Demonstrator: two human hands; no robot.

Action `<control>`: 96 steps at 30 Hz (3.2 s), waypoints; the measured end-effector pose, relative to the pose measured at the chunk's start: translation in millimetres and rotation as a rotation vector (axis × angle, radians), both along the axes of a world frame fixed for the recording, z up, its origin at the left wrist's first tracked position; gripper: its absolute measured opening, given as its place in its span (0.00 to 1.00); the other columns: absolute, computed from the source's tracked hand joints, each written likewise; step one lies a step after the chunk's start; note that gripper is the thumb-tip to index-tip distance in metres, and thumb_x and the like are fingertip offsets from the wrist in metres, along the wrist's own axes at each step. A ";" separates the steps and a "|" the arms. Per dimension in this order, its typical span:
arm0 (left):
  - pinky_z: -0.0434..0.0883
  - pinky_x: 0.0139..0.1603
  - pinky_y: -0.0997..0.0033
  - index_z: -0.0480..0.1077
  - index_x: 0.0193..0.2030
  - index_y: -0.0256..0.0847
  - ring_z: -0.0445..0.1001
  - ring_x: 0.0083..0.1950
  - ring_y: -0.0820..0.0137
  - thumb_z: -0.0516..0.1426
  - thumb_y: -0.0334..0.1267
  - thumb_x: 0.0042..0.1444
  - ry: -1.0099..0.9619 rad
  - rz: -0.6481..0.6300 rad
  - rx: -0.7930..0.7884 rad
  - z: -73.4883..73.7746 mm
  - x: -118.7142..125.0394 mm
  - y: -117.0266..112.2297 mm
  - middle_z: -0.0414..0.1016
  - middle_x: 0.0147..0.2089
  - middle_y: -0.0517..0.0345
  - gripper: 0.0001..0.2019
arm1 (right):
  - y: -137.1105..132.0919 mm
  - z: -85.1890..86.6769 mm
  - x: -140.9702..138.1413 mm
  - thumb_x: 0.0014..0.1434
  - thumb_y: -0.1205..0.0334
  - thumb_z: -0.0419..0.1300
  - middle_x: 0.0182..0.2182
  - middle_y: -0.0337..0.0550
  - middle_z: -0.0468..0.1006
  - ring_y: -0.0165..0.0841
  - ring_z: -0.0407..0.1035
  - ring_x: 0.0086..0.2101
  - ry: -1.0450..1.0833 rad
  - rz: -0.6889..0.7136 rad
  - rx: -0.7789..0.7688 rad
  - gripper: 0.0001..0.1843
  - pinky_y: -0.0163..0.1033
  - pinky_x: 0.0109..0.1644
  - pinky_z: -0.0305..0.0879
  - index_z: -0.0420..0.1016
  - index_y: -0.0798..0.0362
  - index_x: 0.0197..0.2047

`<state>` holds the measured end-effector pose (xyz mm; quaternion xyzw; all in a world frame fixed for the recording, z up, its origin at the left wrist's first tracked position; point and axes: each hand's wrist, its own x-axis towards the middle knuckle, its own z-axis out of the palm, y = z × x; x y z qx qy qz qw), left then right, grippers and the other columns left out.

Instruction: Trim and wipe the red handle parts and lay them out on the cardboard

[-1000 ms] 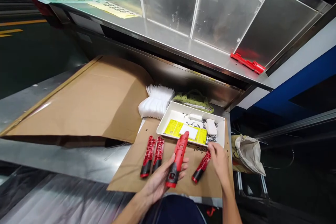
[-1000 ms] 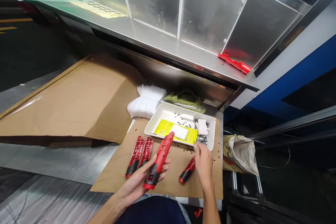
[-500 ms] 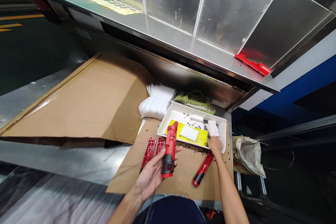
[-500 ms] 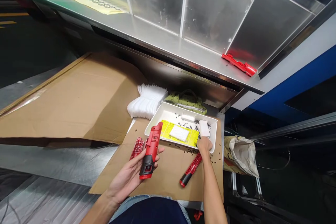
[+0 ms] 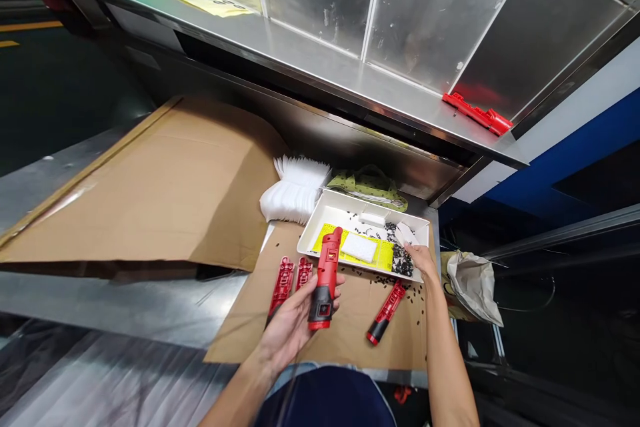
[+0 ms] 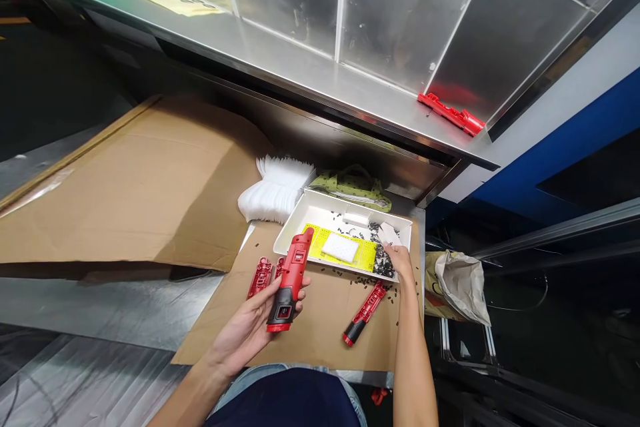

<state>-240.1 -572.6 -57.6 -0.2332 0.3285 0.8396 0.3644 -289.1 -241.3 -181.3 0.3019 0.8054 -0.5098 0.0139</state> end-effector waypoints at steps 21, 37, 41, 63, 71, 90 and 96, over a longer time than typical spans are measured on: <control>0.78 0.32 0.73 0.73 0.55 0.27 0.77 0.30 0.71 0.49 0.32 0.69 0.038 0.089 0.062 19.6 -2.1 21.8 0.82 0.41 0.42 0.16 | -47.4 65.4 153.1 0.49 0.42 0.72 0.38 0.43 0.78 0.38 0.77 0.43 0.365 -0.304 -0.568 0.22 0.43 0.50 0.77 0.79 0.51 0.38; 0.74 0.56 0.65 0.69 0.61 0.29 0.81 0.52 0.60 0.59 0.37 0.65 0.058 -0.160 0.431 27.2 26.7 56.7 0.82 0.47 0.41 0.20 | -148.4 149.1 191.3 0.62 0.69 0.63 0.43 0.48 0.82 0.37 0.79 0.42 0.941 -0.067 0.146 0.23 0.35 0.35 0.77 0.70 0.49 0.60; 0.77 0.50 0.68 0.67 0.63 0.38 0.82 0.47 0.65 0.65 0.36 0.58 0.119 -0.141 0.437 33.5 30.2 53.6 0.83 0.46 0.48 0.26 | -151.5 157.3 185.4 0.60 0.74 0.63 0.42 0.48 0.81 0.40 0.81 0.42 1.057 0.056 0.102 0.17 0.40 0.38 0.82 0.72 0.52 0.52; 0.76 0.44 0.69 0.73 0.60 0.40 0.77 0.35 0.70 0.68 0.41 0.54 0.065 -0.096 0.290 58.5 43.6 50.5 0.77 0.35 0.55 0.27 | -167.9 156.8 190.1 0.58 0.73 0.66 0.36 0.46 0.83 0.39 0.81 0.38 1.060 0.112 0.194 0.13 0.43 0.39 0.83 0.72 0.52 0.45; 0.75 0.44 0.70 0.69 0.64 0.41 0.78 0.36 0.69 0.68 0.45 0.53 0.087 -0.142 0.320 59.1 44.7 50.9 0.78 0.33 0.54 0.32 | -170.4 155.8 188.5 0.57 0.74 0.67 0.37 0.44 0.83 0.37 0.81 0.38 1.066 0.088 0.183 0.13 0.42 0.41 0.82 0.73 0.53 0.44; 0.76 0.51 0.62 0.73 0.60 0.40 0.78 0.35 0.71 0.65 0.41 0.59 0.034 -0.123 0.326 54.2 47.3 53.6 0.78 0.35 0.54 0.22 | -172.7 155.2 192.1 0.56 0.75 0.68 0.36 0.42 0.84 0.36 0.82 0.36 1.045 0.048 0.267 0.13 0.39 0.38 0.82 0.74 0.52 0.42; 0.78 0.51 0.58 0.73 0.59 0.39 0.77 0.36 0.70 0.60 0.38 0.64 -0.007 -0.125 0.332 57.8 45.9 54.7 0.78 0.39 0.52 0.17 | -153.1 163.1 205.6 0.60 0.66 0.68 0.28 0.37 0.82 0.37 0.82 0.29 1.045 0.106 0.318 0.10 0.37 0.31 0.81 0.69 0.49 0.39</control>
